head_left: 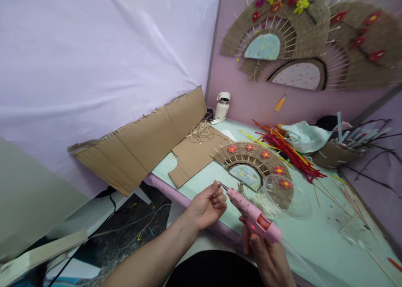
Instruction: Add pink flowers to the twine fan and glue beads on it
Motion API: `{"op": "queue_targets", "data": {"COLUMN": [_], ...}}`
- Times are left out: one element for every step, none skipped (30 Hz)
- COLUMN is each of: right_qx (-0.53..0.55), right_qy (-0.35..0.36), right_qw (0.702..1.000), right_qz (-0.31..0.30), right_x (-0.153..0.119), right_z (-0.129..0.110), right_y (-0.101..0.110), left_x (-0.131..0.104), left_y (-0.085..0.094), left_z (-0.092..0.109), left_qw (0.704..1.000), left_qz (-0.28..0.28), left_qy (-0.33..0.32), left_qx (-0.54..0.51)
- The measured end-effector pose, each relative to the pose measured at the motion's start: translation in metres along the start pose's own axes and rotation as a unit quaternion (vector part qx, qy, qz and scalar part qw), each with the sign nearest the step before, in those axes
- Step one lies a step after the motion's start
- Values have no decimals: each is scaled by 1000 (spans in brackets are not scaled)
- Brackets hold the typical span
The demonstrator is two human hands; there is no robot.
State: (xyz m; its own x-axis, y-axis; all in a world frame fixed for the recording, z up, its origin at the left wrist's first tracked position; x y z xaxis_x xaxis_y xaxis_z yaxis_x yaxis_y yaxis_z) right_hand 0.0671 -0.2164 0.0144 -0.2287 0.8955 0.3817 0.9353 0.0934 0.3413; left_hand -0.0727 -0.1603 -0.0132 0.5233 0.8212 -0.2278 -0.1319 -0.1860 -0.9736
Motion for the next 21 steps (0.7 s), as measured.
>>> {"op": "queue_targets", "data": {"right_qx": [3,6,11,17,22,26,28,28,29,30,33,35,38,42,46,52,59,64,65,61,48], "right_qy": [-3,-6,-10,-14,-15,-16,-17,-19,-18,-17,-14,-9,1,14,26,34,38,36,30,21,12], "right_qw": [1000,1000,1000,1000,1000,999,999,999,999,999,999,999,999,998,998,998,997,997,997,998,999], "right_qz": [-1,3,7,10,13,14,11,7,2,4,11,20,30,36,35,29,22,18,18,21,24], "right_x": [0,0,-1,-1,-2,-2,-2,-3,-3,-4,-5,-6,-7,-8,-9,-9,-9,-9,-9,-9,-9], "right_z": [0,1,1,2,2,3,4,6,7,9,11,13,14,14,12,10,7,4,2,0,-2], "right_y": [0,0,0,1,1,1,1,0,0,0,0,0,1,1,1,1,1,1,2,4,5], "left_x": [0,0,0,0,0,0,0,0,-1,-1,-1,0,0,1,1,1,2,1,1,0,-1], "left_y": [0,1,1,1,0,0,0,-1,-1,-1,-1,-1,0,0,0,1,1,1,0,-1,-4], "left_z": [0,0,-1,-1,-2,-2,-3,-3,-3,-3,-3,-3,-3,-3,-3,-4,-4,-4,-3,-2,1], "left_qw": [1000,1000,1000,1000,1000,1000,1000,1000,1000,1000,1000,1000,1000,1000,1000,1000,1000,1000,1000,999,999], "left_qz": [-1,-2,-3,-4,-4,-4,-3,-1,1,4,5,7,7,7,8,11,16,21,26,30,32], "left_qy": [1,2,4,5,7,7,6,5,5,4,5,6,8,9,10,10,9,7,4,-2,-9], "left_qx": [-2,-4,-5,-5,-5,-5,-4,-4,-4,-6,-7,-9,-10,-10,-9,-6,-1,4,11,20,31]}}
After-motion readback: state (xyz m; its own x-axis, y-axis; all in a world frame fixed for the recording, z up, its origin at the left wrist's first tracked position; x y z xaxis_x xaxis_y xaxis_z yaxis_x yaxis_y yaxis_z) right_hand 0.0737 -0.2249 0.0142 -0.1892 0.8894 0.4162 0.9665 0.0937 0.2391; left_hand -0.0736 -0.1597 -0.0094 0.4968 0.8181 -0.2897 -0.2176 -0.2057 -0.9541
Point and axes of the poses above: each hand's wrist, its own x-axis towards the middle knuckle, its own y-axis out of the back of the hand, z = x × y, the point moved 4 cm from there along x, towards the middle knuckle, and after that the axes turned 5 degrees about y, right-handed, at the moved point
